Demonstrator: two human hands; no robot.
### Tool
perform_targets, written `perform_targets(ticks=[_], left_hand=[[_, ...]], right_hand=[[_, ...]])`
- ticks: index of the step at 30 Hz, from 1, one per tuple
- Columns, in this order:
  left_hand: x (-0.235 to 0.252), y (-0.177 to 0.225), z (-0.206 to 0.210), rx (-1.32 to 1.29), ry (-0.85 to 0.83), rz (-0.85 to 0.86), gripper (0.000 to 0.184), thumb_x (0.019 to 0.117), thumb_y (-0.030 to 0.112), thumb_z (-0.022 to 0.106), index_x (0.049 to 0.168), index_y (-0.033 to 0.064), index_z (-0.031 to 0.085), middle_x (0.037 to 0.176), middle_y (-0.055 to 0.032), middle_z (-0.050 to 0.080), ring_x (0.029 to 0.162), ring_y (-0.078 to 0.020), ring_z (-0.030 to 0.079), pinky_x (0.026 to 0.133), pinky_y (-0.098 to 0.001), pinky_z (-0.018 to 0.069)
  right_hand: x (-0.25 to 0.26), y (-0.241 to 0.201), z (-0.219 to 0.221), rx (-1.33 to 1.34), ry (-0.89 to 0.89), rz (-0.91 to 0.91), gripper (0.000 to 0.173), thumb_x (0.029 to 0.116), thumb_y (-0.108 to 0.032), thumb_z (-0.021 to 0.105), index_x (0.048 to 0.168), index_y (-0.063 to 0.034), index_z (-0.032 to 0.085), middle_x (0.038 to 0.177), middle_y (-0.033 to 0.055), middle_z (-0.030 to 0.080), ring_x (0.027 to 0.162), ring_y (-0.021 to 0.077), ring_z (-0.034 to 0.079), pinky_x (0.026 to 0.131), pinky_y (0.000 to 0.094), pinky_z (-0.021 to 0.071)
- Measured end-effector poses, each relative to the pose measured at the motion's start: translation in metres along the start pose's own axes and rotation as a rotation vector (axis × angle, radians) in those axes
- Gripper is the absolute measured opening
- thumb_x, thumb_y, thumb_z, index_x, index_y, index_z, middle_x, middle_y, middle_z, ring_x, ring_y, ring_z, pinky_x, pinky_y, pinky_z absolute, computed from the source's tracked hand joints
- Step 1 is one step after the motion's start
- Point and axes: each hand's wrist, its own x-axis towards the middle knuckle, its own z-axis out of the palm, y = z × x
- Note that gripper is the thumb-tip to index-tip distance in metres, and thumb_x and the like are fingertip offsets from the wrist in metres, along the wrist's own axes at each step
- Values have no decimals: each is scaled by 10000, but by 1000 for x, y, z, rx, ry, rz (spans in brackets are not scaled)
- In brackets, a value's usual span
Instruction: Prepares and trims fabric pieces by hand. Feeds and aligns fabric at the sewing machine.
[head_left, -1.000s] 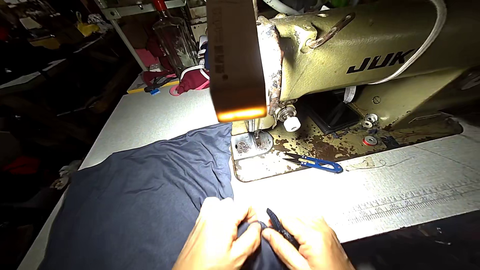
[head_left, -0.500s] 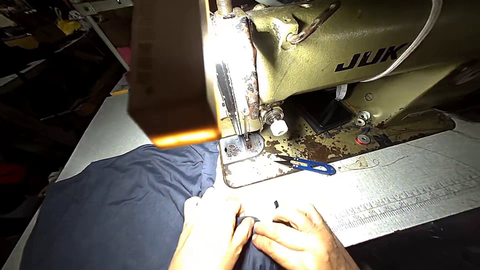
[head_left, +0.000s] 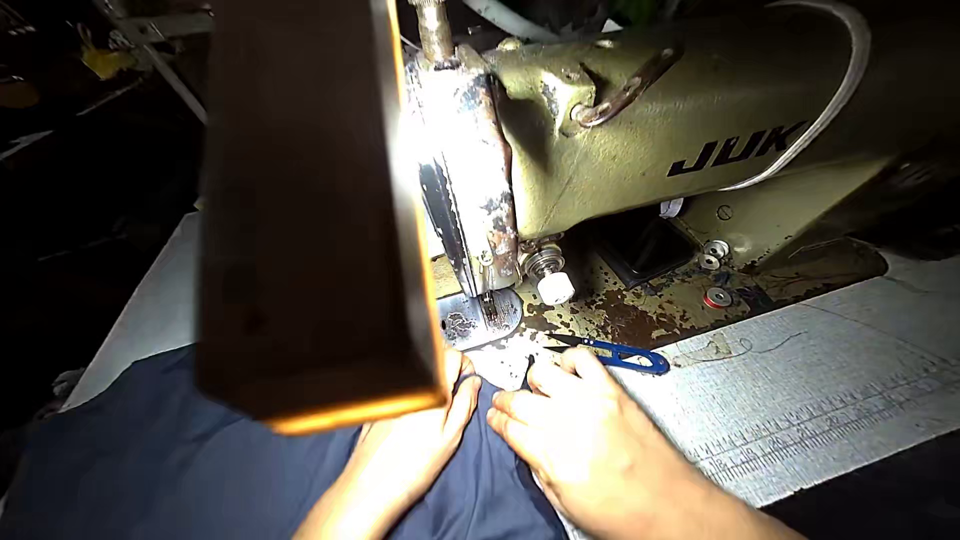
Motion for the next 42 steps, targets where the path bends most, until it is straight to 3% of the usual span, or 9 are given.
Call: perform_targets(ticks=[4, 8, 10, 14, 16, 24, 29, 34, 42], left_hand=[[47, -9, -10, -92, -207, -57, 352, 972, 352, 524, 893, 74, 725, 905, -131, 659, 982, -343, 622, 861, -554, 401], [78, 29, -38, -360, -249, -292, 55, 917, 28, 684, 895, -11, 716, 818, -74, 683, 822, -103, 612, 855, -267, 460], [72, 9, -17, -465, -84, -248, 39, 871, 26, 715, 844, 15, 689, 766, 12, 646, 761, 16, 589, 755, -160, 481], [65, -29, 9, -291, -49, -106, 250, 888, 398, 635, 859, 176, 748, 929, 55, 687, 1028, -116, 599, 938, -438, 389], [65, -34, 13, -234, -53, -97, 298, 902, 482, 586, 881, 240, 760, 949, 97, 691, 1051, -106, 594, 940, -478, 376], [64, -36, 16, -219, -7, -93, 253, 887, 466, 588, 875, 281, 760, 960, 132, 691, 1042, -74, 598, 918, -456, 398], [50, 1, 6, 105, 76, 15, 220, 864, 222, 551, 865, 116, 744, 897, -90, 699, 951, -341, 658, 838, -581, 464], [9, 25, 11, -59, 45, 7, 353, 957, 198, 456, 1152, 122, 741, 1177, -64, 720, 1136, -259, 668, 936, -463, 532], [16, -25, 6, -113, 16, 267, 417, 928, 143, 471, 1217, 232, 757, 1182, -51, 705, 1160, -200, 642, 1000, -363, 507]], right_hand=[[24, 28, 3, -64, -76, -67, 269, 938, -108, 535, 1035, -151, 782, 930, -12, 727, 923, 202, 660, 792, 392, 479], [25, 44, 8, -52, -45, -93, 263, 972, -146, 521, 1064, -137, 767, 986, -1, 743, 959, 203, 676, 825, 357, 525], [22, 47, 13, -17, -13, -72, 256, 973, -139, 524, 1079, -131, 756, 994, -3, 734, 941, 194, 661, 810, 352, 502], [20, 46, 18, 15, -36, 5, 276, 975, -136, 521, 1122, -163, 753, 1032, -23, 732, 987, 188, 662, 895, 401, 503], [20, 46, 19, 10, -23, 22, 288, 969, -145, 524, 1130, -175, 762, 1045, -26, 736, 986, 194, 651, 854, 390, 492], [21, 47, 16, 102, -48, 50, 320, 941, -110, 534, 1153, -161, 768, 1111, -12, 741, 1024, 213, 661, 845, 414, 514], [17, 52, 18, 304, 50, 114, 297, 933, -122, 534, 1070, -172, 792, 1062, -37, 764, 1002, 149, 686, 872, 376, 515], [16, 54, 17, 348, 27, 131, 253, 941, -161, 546, 988, -153, 795, 1048, -36, 764, 1010, 138, 685, 873, 376, 517], [15, 54, 18, 359, 23, 114, 244, 947, -161, 540, 970, -150, 783, 1014, -25, 754, 1000, 138, 681, 887, 373, 506]])
